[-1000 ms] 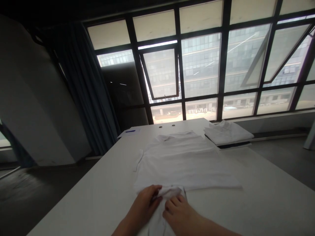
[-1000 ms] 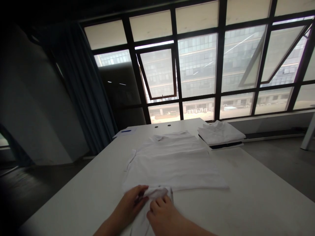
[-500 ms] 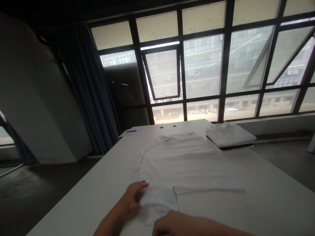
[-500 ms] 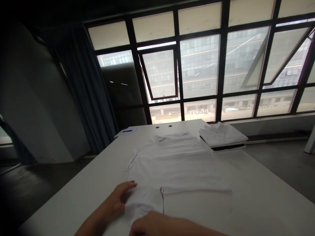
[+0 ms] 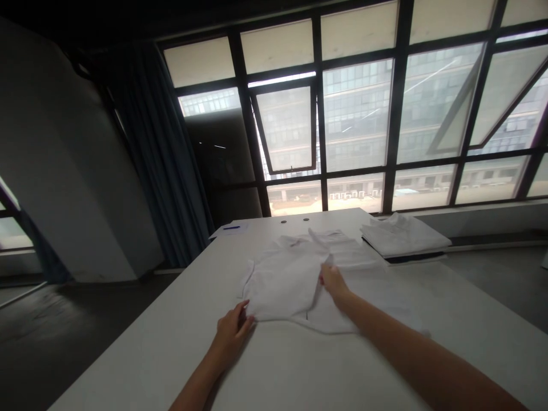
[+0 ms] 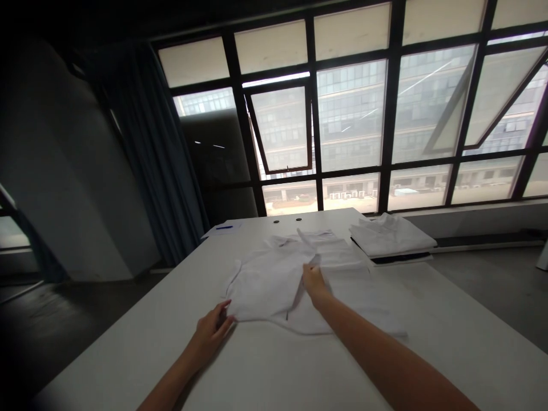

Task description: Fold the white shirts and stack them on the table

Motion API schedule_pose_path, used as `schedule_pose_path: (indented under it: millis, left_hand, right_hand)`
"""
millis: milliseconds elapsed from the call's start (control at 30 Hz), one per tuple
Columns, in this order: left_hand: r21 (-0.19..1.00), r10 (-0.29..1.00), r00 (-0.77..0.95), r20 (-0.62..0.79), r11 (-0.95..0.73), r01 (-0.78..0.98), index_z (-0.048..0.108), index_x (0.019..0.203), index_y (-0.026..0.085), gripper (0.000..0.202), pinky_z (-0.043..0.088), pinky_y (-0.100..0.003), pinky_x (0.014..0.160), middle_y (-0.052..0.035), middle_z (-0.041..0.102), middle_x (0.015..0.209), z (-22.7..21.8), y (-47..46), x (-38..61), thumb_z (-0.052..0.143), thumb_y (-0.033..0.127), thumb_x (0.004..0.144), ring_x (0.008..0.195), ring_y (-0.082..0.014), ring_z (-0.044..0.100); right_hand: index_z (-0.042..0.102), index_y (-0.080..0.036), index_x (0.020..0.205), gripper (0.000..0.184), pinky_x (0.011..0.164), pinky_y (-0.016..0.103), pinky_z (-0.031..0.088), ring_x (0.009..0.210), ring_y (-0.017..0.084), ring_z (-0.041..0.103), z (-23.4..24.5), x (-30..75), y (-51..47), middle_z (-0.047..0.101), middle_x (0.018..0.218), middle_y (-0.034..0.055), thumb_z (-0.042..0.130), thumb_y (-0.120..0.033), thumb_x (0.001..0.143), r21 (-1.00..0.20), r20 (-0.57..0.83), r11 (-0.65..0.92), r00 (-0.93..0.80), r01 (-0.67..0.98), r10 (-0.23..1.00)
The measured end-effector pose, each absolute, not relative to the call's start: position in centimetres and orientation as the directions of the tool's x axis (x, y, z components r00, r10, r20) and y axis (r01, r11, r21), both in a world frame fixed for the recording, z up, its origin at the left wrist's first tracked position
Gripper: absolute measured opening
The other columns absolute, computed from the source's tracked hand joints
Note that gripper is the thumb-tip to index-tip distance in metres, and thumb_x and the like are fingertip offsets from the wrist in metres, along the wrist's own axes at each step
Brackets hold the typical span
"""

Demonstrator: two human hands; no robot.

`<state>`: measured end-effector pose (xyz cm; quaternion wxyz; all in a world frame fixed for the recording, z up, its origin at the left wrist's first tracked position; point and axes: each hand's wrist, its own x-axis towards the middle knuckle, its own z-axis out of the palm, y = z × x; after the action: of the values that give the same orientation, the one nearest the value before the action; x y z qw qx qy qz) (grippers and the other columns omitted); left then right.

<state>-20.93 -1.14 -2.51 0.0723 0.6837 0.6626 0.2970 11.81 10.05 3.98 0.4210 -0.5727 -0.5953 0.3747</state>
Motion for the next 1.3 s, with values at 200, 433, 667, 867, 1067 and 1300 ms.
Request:
schedule_pose_path:
  millis: [200,433,667,867,1067,1300]
  left_hand:
    - [0.468,0.933,-0.141,0.330,-0.033,0.883,0.061,0.124,0.022,0.039,0.044,-0.042,0.093,-0.0079,0.069,0.103,-3.4,-0.3,-21.0,0.043,0.040,0.093,0.101,-0.0261,0.063]
    - [0.478,0.915,-0.159,0.372,-0.042,0.877,0.065,0.115,0.024,0.037,0.043,-0.044,0.092,-0.0068,0.070,0.101,-2.7,-0.6,-20.6,0.043,0.042,0.092,0.099,-0.0270,0.063]
    - [0.501,0.909,-0.145,0.391,-0.079,0.862,0.065,0.111,0.021,0.041,0.048,-0.037,0.079,-0.0061,0.069,0.088,-2.6,-0.5,-20.6,0.043,0.049,0.092,0.080,-0.0245,0.064]
    - [0.586,0.934,-0.141,0.328,-0.084,0.806,0.062,0.112,0.022,0.038,0.049,-0.033,0.077,-0.0040,0.070,0.091,-2.5,-0.7,-20.4,0.044,0.050,0.093,0.078,-0.0218,0.065]
    - [0.627,0.940,-0.150,0.306,-0.081,0.775,0.060,0.111,0.022,0.038,0.049,-0.034,0.079,-0.0047,0.070,0.093,-2.1,-0.8,-20.3,0.044,0.050,0.093,0.082,-0.0228,0.066]
    - [0.625,0.953,-0.115,0.280,-0.090,0.775,0.061,0.109,0.023,0.036,0.049,-0.034,0.079,-0.0040,0.071,0.091,-2.3,-0.8,-20.4,0.045,0.050,0.092,0.083,-0.0237,0.066]
  right_hand:
    - [0.060,-0.019,0.097,0.018,0.079,0.033,0.042,0.085,0.023,0.063,-1.5,9.8,4.3,0.069,0.085,0.0063,0.064,-0.031,0.083,-0.700,0.157,0.233,-0.173,0.674,0.972]
    - [0.057,-0.022,0.098,0.023,0.068,0.024,0.039,0.077,0.015,0.061,-2.1,10.1,3.0,0.069,0.084,0.0002,0.054,-0.011,0.078,-0.709,0.135,0.344,-0.360,0.615,0.923]
    - [0.062,-0.021,0.098,0.019,0.086,0.036,0.040,0.091,0.023,0.059,-1.7,10.8,1.0,0.069,0.092,0.0060,0.054,-0.016,0.081,-0.520,0.331,0.497,-0.372,0.695,0.867]
    - [0.059,-0.022,0.106,0.026,0.089,0.037,0.046,0.096,0.022,0.062,-2.1,10.3,1.0,0.069,0.099,0.0054,0.055,-0.016,0.082,-0.727,0.277,0.403,-0.300,0.556,0.913]
    - [0.052,-0.021,0.123,0.046,0.089,0.033,0.051,0.097,0.019,0.063,-2.9,10.0,1.8,0.063,0.113,0.0083,0.051,-0.009,0.078,-0.793,0.393,0.493,-0.317,0.358,0.863]
    - [0.035,-0.021,0.151,0.072,0.116,0.043,0.031,0.135,0.025,0.044,-2.2,11.5,0.9,0.049,0.149,0.0093,0.055,-0.020,0.082,-0.641,0.320,0.664,-0.652,0.386,0.687]
